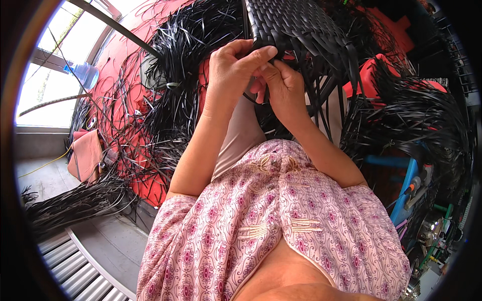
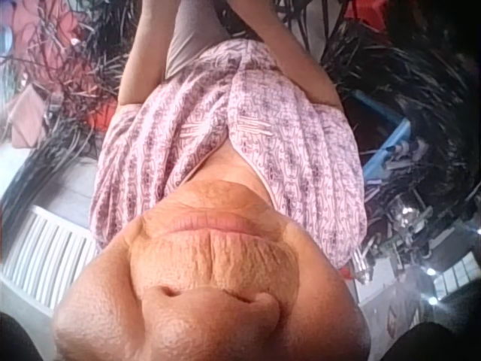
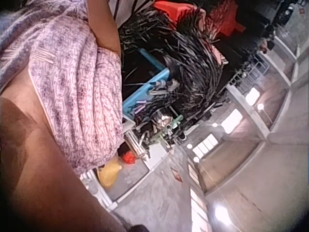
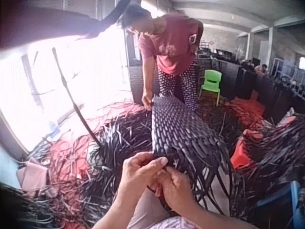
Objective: The person weaves black strips onto a furniture frame by hand, trims the ends with scissors, and secures them using a pneumatic stapler.
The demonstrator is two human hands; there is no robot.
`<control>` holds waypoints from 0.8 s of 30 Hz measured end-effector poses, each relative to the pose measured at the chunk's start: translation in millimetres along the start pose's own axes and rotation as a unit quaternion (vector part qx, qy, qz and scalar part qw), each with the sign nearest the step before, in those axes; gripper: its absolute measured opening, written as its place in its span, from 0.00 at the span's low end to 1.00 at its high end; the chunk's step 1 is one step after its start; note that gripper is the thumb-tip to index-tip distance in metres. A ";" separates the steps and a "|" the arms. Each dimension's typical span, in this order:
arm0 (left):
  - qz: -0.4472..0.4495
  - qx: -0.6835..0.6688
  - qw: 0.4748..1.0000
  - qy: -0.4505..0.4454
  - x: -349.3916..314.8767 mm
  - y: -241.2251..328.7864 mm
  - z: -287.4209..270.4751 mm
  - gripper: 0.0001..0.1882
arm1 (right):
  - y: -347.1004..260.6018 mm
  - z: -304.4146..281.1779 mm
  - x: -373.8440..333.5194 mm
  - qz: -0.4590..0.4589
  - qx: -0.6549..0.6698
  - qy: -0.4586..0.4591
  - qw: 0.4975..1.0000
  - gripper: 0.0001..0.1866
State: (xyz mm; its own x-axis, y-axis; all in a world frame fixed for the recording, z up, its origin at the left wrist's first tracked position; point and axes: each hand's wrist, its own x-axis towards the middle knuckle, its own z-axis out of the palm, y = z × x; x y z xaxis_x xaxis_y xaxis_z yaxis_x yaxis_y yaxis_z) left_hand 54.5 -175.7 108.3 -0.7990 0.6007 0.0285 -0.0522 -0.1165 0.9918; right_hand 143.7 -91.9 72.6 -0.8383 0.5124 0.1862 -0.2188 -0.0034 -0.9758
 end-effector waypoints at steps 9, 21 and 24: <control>0.046 -0.003 0.998 0.052 -2.0 -6.0 25.6 0.10 | -5.1 -25.3 -9.5 0.182 -0.004 -0.053 0.982 0.12; 0.136 -0.017 0.980 0.142 11.0 -50.8 44.7 0.09 | -45.1 -184.1 -89.6 0.255 0.113 -0.249 0.927 0.17; 0.125 -0.015 0.978 0.167 5.9 -53.6 53.0 0.13 | -58.4 -249.5 -113.0 0.158 0.038 0.022 0.987 0.18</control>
State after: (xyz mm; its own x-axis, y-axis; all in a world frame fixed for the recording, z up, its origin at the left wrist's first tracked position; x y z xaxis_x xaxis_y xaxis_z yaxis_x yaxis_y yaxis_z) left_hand 84.4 -124.0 61.9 -0.9398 0.2587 0.2235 0.1574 -0.2527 0.9547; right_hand 375.8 64.6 79.8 -0.8487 0.5121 -0.1322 0.0119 -0.2314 -0.9728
